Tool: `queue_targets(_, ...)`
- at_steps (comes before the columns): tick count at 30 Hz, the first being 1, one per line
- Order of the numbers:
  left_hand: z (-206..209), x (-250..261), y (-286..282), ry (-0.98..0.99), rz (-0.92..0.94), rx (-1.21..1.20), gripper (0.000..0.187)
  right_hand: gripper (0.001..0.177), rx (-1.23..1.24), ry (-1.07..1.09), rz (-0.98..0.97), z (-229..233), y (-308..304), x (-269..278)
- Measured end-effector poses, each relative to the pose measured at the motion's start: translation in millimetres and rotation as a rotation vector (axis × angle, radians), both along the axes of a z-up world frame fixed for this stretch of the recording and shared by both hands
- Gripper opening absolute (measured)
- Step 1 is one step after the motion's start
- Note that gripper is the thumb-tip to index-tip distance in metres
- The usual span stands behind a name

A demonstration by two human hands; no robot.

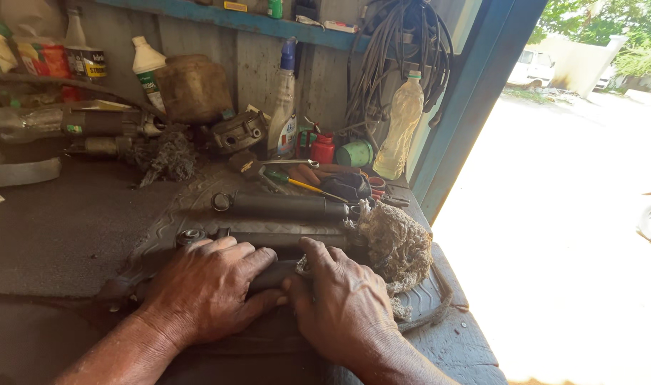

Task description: The person wipes multiple black shock absorbers using a rag on a cluttered workbench, picking them up one at a time and turning them over to clean different sides.

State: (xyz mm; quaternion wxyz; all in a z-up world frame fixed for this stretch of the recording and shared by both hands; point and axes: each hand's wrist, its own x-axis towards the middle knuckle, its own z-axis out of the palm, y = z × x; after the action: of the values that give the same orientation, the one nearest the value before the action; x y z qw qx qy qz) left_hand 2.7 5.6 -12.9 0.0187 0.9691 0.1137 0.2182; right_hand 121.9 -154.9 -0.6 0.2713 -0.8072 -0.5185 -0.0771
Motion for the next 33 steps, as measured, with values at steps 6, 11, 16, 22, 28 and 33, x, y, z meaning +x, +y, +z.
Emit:
queue_targets(6, 1.0, 2.2, -1.1, 0.038, 0.046, -0.012, 0.063, 0.026, 0.037, -0.001, 0.012, -0.2, 2.2, 7.0)
queue_targets(11, -3.4, 0.4, -0.8, -0.073, 0.01, 0.046, 0.061, 0.023, 0.08, -0.021, 0.05, -0.8, 2.3, 8.9)
queue_targets(16, -5.9, 0.0, 2.5, -0.098, 0.0, 0.061, 0.062, 0.022, 0.01, -0.004, 0.03, -0.5, 3.1, 7.7)
queue_targets(22, -10.9, -2.8, 6.9, -0.159, -0.061, 0.088, 0.059, 0.024, -0.049, 0.026, 0.061, 4.6, 4.1, 9.8)
queue_targets(28, -13.5, -0.3, 6.5, -0.174, -0.041, 0.137, 0.058, 0.028, -0.05, 0.023, 0.077, 2.4, 1.4, 10.1)
queue_targets(33, -10.5, -2.7, 4.6, -0.159, -0.038, 0.14, 0.057, 0.034, -0.085, 0.031, 0.066, 4.7, 2.8, 8.8)
